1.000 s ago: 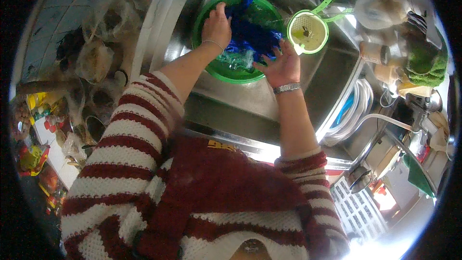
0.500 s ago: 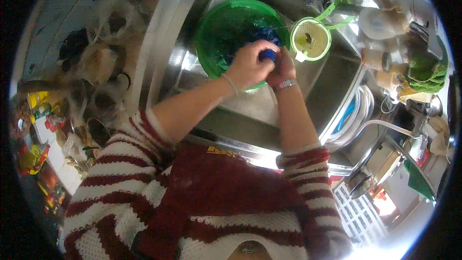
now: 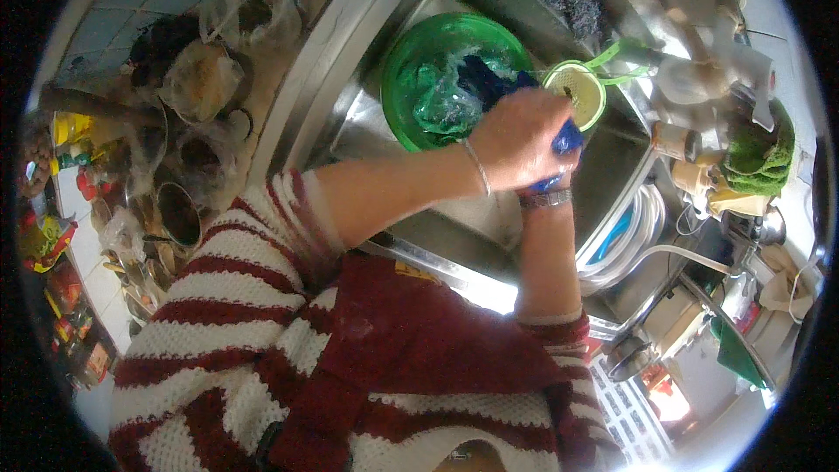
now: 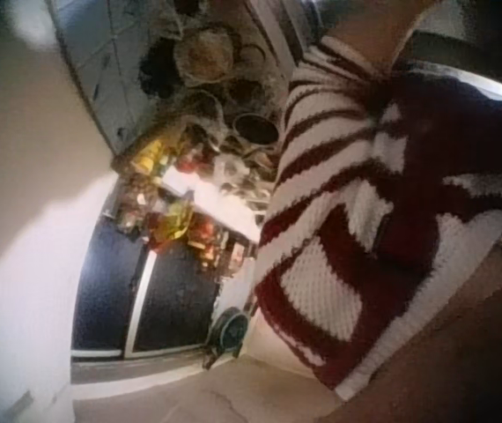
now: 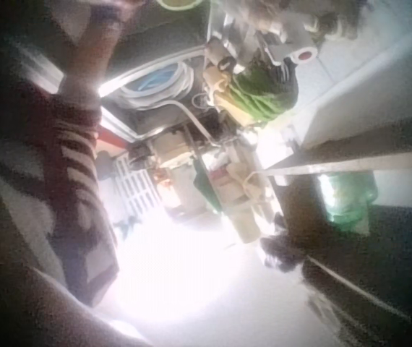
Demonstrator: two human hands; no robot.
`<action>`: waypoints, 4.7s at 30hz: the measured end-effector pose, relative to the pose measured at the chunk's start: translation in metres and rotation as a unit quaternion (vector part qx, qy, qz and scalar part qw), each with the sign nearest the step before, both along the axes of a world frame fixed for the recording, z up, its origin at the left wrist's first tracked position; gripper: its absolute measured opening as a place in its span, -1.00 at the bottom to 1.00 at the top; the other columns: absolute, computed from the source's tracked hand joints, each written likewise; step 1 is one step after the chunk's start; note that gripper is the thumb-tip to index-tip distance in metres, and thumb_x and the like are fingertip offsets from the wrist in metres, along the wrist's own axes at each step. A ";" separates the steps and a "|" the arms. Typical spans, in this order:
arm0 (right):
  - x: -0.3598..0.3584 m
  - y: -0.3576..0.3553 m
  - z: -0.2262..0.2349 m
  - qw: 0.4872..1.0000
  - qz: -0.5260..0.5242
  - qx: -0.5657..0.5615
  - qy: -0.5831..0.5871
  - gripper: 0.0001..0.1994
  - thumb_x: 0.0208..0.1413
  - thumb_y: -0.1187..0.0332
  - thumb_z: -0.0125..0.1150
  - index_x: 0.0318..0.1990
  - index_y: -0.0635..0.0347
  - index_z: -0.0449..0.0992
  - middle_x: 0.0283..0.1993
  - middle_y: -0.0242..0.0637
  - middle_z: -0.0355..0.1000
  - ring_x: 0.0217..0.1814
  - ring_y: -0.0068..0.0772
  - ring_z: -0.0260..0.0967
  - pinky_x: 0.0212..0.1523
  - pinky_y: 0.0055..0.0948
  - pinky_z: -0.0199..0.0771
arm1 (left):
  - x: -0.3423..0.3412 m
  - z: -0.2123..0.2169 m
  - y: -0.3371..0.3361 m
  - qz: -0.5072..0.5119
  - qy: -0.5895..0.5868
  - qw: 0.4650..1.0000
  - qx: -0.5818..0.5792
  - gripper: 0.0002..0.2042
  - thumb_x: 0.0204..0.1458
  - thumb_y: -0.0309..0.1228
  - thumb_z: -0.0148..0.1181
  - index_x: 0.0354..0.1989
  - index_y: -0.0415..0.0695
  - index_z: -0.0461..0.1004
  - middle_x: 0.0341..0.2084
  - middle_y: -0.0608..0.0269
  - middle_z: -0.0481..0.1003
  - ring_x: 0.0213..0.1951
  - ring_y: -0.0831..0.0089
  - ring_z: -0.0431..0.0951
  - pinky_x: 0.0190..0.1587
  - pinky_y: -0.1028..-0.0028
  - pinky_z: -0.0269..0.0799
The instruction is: The person washes a blue cloth and a green cloth in a green basin at the sink, rinsing and wringing each repeatedly. After finishing, they use the green cloth to wipe the countertop near bowls of food.
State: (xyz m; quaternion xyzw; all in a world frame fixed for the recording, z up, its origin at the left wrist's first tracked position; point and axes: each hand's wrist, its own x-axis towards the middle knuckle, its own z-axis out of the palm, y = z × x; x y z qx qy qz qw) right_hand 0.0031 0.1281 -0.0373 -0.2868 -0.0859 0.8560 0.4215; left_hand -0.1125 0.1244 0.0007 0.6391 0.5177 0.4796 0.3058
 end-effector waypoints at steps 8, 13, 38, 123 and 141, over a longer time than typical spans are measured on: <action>-0.015 0.001 0.011 0.991 -0.001 -0.110 -0.080 -0.60 0.29 0.14 -0.24 0.09 0.15 0.38 0.09 -0.19 0.41 0.09 -0.11 0.39 0.16 -0.08 0.37 | -0.052 -0.089 0.039 0.085 0.133 0.979 -0.127 -0.54 0.02 -0.02 0.14 -0.32 -0.28 0.54 -0.46 -0.10 0.52 -0.32 -0.05 0.54 -0.20 0.09 0.45; -0.026 0.013 -0.016 0.949 -0.100 -0.204 -0.218 -0.54 0.21 0.15 -0.14 0.21 0.14 0.30 0.21 -0.12 0.33 0.30 -0.08 0.22 0.32 0.07 0.12 | -0.071 -0.155 0.029 0.220 0.173 0.936 -0.212 -0.68 0.08 -0.26 0.06 -0.13 -0.26 0.45 -0.14 -0.16 0.39 -0.19 -0.13 0.49 -0.12 0.08 0.44; -0.002 -0.015 -0.010 0.990 -0.046 -0.094 -0.095 -0.60 0.25 0.02 -0.09 0.09 0.03 0.39 0.08 -0.28 0.42 0.16 -0.20 0.33 0.22 -0.20 0.29 | 0.010 0.022 -0.048 0.010 -0.197 0.978 -0.061 -0.56 -0.18 -0.52 0.32 -0.03 -0.16 0.44 -0.25 0.01 0.44 -0.23 0.02 0.49 -0.12 0.25 0.41; -0.030 -0.011 -0.056 0.985 -0.015 -0.165 0.056 -0.35 0.18 -0.24 -0.13 0.12 0.14 0.37 0.12 -0.14 0.41 0.06 -0.06 0.37 0.19 -0.10 0.31 | -0.016 0.005 -0.028 0.115 -0.348 0.877 -0.311 -0.71 0.00 -0.24 0.24 -0.33 -0.26 0.46 -0.46 0.21 0.48 -0.36 0.49 0.45 -0.23 0.48 0.37; -0.026 -0.005 -0.040 0.928 -0.110 -0.264 -0.240 -0.44 0.22 0.01 0.01 0.32 -0.02 0.16 0.46 -0.24 -0.14 0.50 0.05 -0.30 0.32 0.29 -0.11 | -0.062 -0.174 -0.014 0.130 0.313 0.927 -0.162 -0.53 0.15 -0.29 0.01 0.15 -0.36 0.17 0.01 -0.17 0.36 -0.01 -0.22 0.38 -0.03 0.03 0.40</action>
